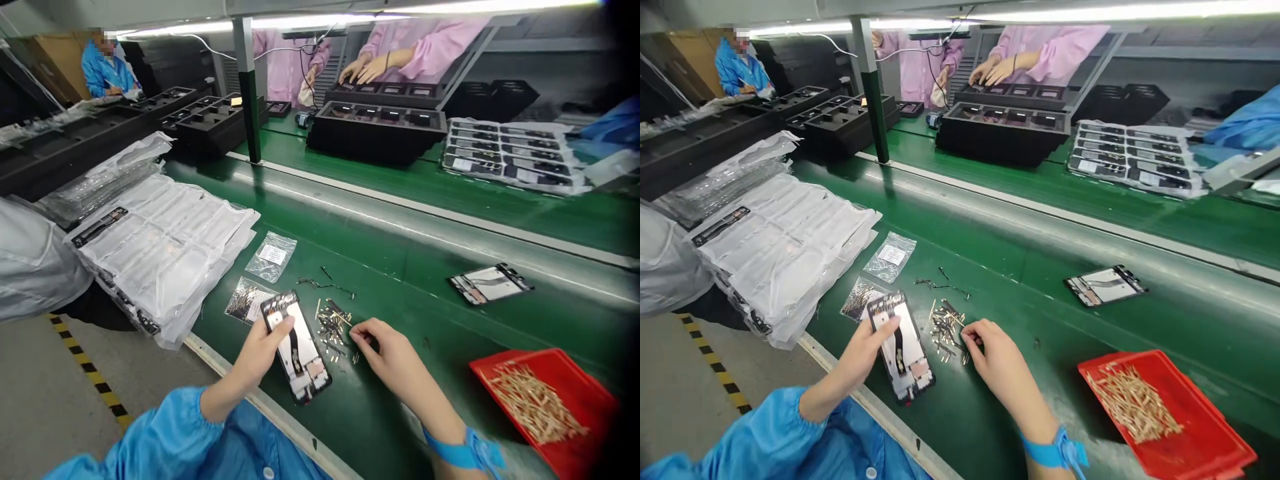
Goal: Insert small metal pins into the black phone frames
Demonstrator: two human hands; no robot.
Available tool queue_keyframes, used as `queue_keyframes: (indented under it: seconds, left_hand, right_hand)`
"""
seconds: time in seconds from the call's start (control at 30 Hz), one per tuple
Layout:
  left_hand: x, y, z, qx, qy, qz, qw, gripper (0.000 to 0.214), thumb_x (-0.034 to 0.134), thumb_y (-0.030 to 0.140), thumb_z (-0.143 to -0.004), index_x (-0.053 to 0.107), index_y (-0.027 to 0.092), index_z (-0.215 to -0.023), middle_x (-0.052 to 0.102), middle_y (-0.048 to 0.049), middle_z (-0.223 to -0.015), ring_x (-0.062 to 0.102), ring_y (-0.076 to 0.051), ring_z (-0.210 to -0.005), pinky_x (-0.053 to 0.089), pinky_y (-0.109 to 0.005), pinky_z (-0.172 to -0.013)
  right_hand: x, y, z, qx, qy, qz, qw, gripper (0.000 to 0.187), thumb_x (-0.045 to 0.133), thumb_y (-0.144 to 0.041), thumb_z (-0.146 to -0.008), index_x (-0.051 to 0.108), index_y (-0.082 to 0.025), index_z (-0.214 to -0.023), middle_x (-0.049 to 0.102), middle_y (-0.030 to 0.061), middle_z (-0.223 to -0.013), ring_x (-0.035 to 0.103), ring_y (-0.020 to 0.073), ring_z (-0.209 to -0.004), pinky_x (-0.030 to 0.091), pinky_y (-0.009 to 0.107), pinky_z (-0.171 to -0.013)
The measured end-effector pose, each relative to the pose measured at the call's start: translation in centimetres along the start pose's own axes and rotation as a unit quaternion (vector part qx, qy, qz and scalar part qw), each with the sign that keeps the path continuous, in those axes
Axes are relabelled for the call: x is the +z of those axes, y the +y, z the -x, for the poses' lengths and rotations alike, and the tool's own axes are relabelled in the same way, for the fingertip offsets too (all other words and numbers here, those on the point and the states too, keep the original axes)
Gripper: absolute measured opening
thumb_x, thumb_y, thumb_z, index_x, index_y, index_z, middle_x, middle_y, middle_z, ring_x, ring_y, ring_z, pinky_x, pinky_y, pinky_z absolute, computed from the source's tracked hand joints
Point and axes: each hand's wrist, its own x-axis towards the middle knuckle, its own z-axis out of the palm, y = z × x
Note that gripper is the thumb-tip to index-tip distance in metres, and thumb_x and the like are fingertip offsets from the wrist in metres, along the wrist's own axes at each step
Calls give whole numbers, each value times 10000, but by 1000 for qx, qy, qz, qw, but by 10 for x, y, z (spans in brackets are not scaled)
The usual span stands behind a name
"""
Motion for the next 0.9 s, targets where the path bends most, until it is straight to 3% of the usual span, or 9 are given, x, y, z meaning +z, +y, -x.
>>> queue_keyframes:
  seconds: [0.17,0.23,0.33,0.4,0.47,0.6,0.67,0.77,0.9]
  left_hand:
    - [-15,-52,45,-129,-29,57,990,772,896,680,-723,647,179,-1256,768,-119,-1176,768,-269,-1020,669,-391,-854]
    - [-27,-47,56,-169,-109,-50,978,785,817,789,-737,627,182,-1199,773,-88,-1005,765,-227,-822,656,-347,-702]
    - [-45,-20,64,-196,-269,-294,896,640,655,813,-866,612,176,-915,671,-6,-665,619,-143,-512,488,-233,-491]
    - [-48,1,61,-146,-314,-392,852,535,592,690,-974,607,178,-821,601,27,-567,560,-114,-468,414,-206,-492]
    - [-41,20,49,-67,-302,-425,851,455,571,583,-1019,636,177,-825,563,47,-536,528,-102,-475,377,-204,-518]
    - [0,41,-4,132,-217,-438,862,450,487,530,-1073,684,175,-880,593,22,-647,522,-125,-601,372,-249,-603]
    - [24,44,-37,246,-182,-466,830,400,487,513,-1082,698,183,-999,665,-18,-805,578,-169,-763,419,-278,-715]
    - [51,42,-79,320,-286,-498,754,398,567,505,-1053,651,192,-822,650,-47,-801,574,-216,-886,447,-315,-822]
    - [63,32,-103,317,-362,-441,757,425,479,369,-1101,600,188,-736,616,-26,-720,567,-172,-812,453,-283,-797]
  right_hand:
    - [14,-6,8,-44,-51,47,997,261,479,-331,-1039,694,-253,-911,706,65,-934,661,247,-857,516,386,-773]
    - [20,-10,9,-66,-37,81,994,262,475,-304,-1048,696,-247,-919,703,71,-936,653,253,-870,501,397,-784]
    - [33,-15,7,-83,23,119,989,268,482,-339,-1082,695,-239,-955,696,84,-952,627,259,-869,477,398,-769]
    - [42,-19,3,-86,68,140,984,290,467,-373,-1104,685,-232,-975,695,94,-967,613,269,-882,456,401,-762]
    - [49,-23,-2,-86,90,147,981,316,440,-379,-1115,668,-228,-957,692,100,-955,604,277,-887,433,402,-748]
    - [49,-29,-6,-61,81,62,993,330,436,-399,-1114,635,-237,-907,679,83,-914,594,269,-870,436,397,-756]
    - [43,-30,-6,-41,87,-10,995,333,462,-455,-1105,638,-242,-919,679,75,-923,599,262,-875,462,392,-772]
    - [33,-28,-7,-1,116,-111,987,389,528,-576,-1062,658,-242,-911,668,52,-860,600,233,-804,494,350,-728]
    - [25,-25,-11,33,133,-206,969,459,650,-677,-960,725,-226,-910,706,53,-848,648,214,-778,551,294,-697]
